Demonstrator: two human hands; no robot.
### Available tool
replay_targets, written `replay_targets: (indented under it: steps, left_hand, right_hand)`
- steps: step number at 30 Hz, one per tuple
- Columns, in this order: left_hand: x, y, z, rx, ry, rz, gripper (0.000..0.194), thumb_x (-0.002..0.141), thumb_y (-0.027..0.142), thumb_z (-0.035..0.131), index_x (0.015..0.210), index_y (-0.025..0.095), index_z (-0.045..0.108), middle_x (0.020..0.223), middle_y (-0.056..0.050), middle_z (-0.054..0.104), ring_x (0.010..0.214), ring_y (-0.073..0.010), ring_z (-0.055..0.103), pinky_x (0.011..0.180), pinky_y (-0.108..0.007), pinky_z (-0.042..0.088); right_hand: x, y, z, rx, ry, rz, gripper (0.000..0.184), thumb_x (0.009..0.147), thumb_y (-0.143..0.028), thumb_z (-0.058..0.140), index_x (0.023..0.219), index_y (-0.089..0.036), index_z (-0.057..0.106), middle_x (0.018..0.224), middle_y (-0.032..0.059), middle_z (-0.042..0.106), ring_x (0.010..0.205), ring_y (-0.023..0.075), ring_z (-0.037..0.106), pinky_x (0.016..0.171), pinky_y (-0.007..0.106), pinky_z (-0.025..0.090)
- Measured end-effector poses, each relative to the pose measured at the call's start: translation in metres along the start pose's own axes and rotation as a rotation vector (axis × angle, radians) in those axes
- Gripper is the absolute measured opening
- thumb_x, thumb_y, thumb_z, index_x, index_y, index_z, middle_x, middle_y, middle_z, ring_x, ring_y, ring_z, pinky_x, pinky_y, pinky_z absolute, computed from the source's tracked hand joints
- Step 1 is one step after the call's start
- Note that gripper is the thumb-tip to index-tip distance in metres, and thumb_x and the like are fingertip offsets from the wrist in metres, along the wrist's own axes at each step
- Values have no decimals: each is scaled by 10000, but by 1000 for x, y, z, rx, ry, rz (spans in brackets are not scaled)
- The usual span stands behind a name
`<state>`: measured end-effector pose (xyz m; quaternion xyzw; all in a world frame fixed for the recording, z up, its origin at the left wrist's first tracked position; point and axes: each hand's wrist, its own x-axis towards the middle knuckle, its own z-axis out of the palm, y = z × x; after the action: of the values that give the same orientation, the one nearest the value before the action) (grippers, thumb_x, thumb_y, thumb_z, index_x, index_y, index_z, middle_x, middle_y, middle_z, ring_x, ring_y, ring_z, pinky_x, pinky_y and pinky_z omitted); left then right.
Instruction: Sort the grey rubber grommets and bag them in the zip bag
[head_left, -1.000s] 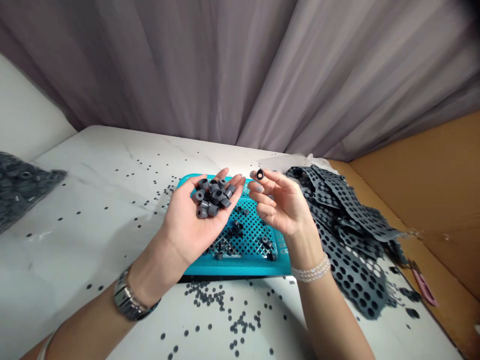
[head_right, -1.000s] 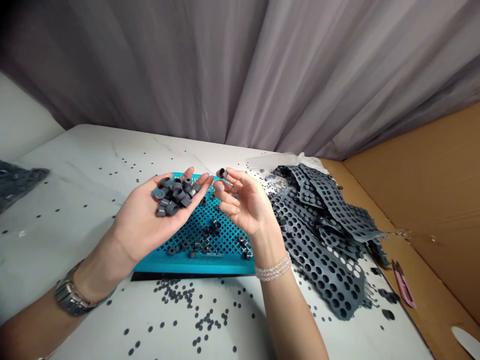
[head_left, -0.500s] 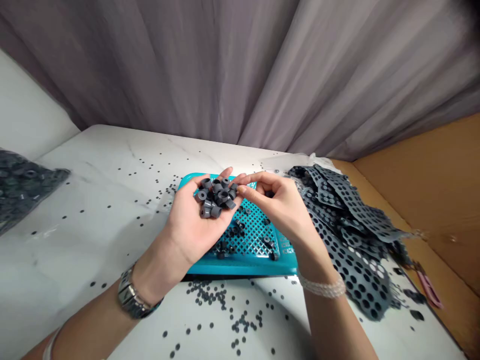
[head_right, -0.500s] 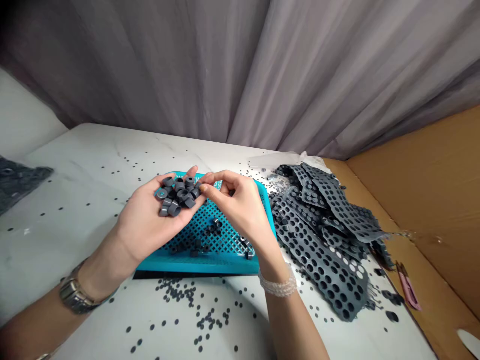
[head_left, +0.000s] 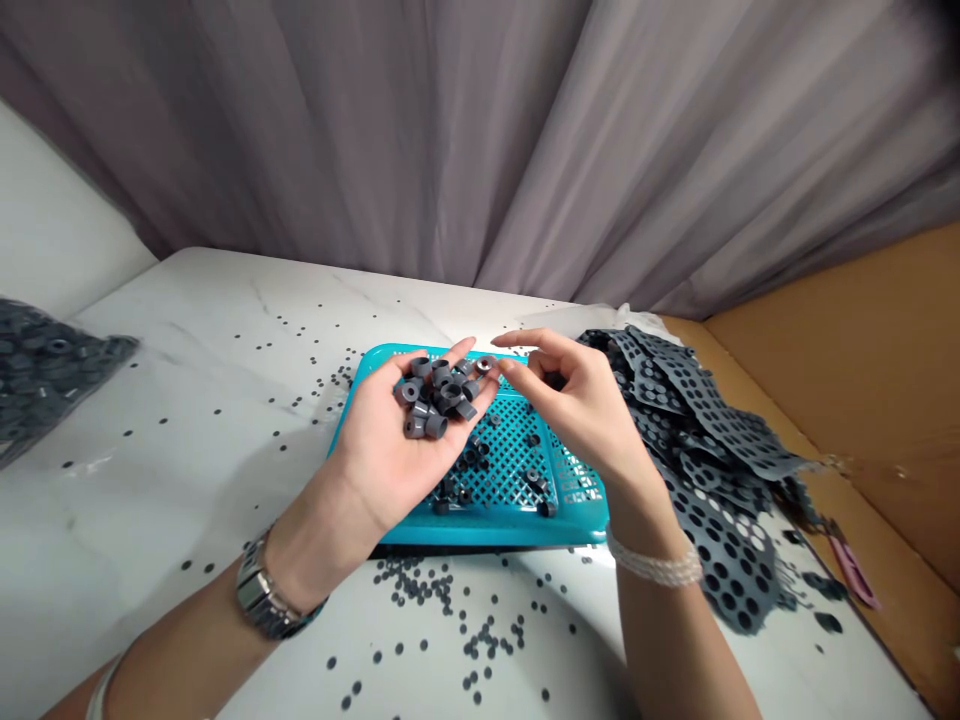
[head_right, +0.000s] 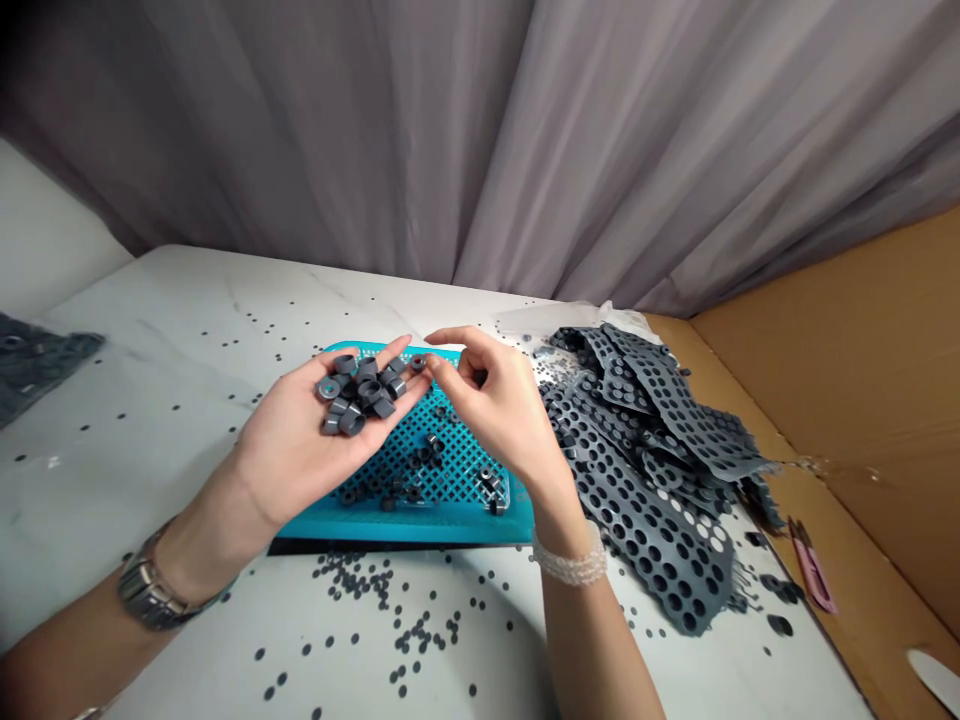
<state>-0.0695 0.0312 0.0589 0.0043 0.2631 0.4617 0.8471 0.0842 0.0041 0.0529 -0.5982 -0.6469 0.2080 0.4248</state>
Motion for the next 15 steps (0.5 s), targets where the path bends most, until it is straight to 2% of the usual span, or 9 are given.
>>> replay_targets:
  steps: [3, 6, 8, 12, 15]
  left_hand:
    - [0, -1, 1, 4, 10, -20, 231, 833, 125, 416, 1021, 111, 550, 1215, -183, 619, 1096, -289, 616, 887, -416, 557]
    - [0, -2, 0, 7, 18, -30, 278, 828, 120, 416, 1069, 108, 554, 1228, -181, 612, 1099, -276, 615, 899, -409, 552]
    - [2, -2, -2, 1, 11, -35, 327, 824, 120, 419, 1126, 102, 543, 1257, -189, 592, 1130, -281, 598, 912, -406, 546]
    - [4, -1, -5, -10, -35, -44, 415, 833, 150, 415, 1233, 77, 499, 1313, -222, 541, 1189, -320, 556, 925, -430, 537]
    - [6, 1, -6, -28, -43, -45, 452, 845, 174, 403, 1280, 73, 472, 1333, -229, 520, 1207, -322, 542, 937, -430, 529]
  right_hand:
    - [-1, -4, 1, -105, -10, -48, 243, 842, -287, 623, 1048, -172, 682, 540, -77, 342, 504, 73, 335, 513, 244, 275]
    - [1, -1, 4, -80, -7, -8, 164, 813, -272, 654, 931, -173, 712, 522, -74, 345, 496, 69, 318, 496, 246, 245]
    - [3, 4, 5, 162, -9, 106, 148, 801, -295, 668, 867, -166, 698, 508, -79, 330, 475, 62, 277, 460, 237, 205]
    - [7, 14, 3, 985, -175, 409, 163, 825, -326, 636, 836, -164, 630, 495, -115, 200, 430, 45, 105, 379, 195, 116]
    - [9, 16, 2, 1337, -278, 524, 127, 857, -276, 593, 827, -153, 605, 501, -117, 173, 422, 43, 77, 348, 164, 110]
